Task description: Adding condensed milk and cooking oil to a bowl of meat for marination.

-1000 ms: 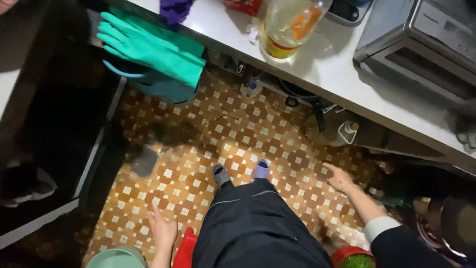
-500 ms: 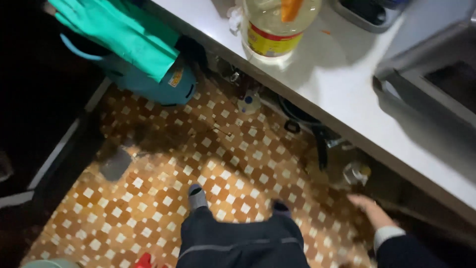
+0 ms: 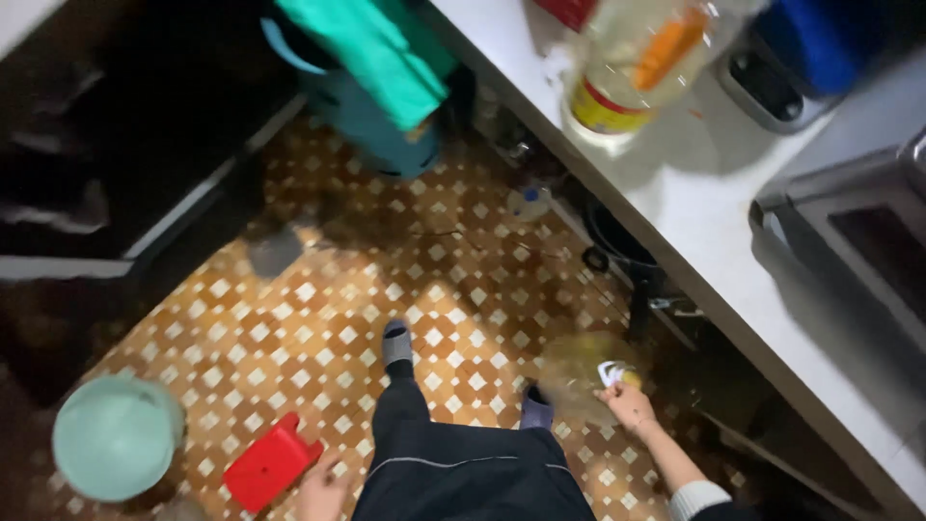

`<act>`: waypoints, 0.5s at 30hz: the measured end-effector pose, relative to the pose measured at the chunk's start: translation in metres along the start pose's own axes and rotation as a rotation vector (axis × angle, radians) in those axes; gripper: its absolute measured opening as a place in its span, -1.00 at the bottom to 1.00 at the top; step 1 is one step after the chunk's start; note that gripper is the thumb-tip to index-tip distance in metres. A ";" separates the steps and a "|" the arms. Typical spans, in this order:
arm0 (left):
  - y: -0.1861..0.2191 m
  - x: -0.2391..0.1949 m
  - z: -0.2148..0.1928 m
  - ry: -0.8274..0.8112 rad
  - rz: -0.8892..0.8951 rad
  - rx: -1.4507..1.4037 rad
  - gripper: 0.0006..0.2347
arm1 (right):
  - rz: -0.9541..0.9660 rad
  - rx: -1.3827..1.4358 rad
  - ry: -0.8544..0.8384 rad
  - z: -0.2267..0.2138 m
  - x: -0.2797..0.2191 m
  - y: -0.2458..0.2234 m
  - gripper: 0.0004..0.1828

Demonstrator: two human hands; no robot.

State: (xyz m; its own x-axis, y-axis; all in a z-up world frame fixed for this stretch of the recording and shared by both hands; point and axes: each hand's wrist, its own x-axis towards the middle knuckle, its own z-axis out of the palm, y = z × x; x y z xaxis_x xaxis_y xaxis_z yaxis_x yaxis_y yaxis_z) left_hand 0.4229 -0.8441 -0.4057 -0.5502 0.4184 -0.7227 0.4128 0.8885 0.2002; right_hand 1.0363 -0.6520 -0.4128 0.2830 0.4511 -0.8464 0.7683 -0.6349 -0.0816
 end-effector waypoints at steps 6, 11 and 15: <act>0.074 -0.043 -0.012 -0.074 0.175 -0.318 -0.60 | -0.285 0.221 0.027 0.010 -0.125 -0.118 -0.74; 0.159 -0.083 -0.124 -0.104 0.466 -0.176 -0.36 | -0.583 0.297 -0.156 -0.002 -0.302 -0.271 -0.86; 0.267 -0.169 -0.296 -0.248 0.754 0.015 -0.25 | -0.828 0.084 -0.275 -0.011 -0.399 -0.392 -0.80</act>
State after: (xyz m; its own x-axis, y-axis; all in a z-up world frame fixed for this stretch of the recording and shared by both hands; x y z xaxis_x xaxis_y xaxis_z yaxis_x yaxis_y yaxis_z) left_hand 0.4111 -0.6218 -0.0340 0.0583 0.8506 -0.5226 0.6205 0.3792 0.6864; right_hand 0.6282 -0.5764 -0.0373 -0.5041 0.6272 -0.5937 0.6175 -0.2189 -0.7555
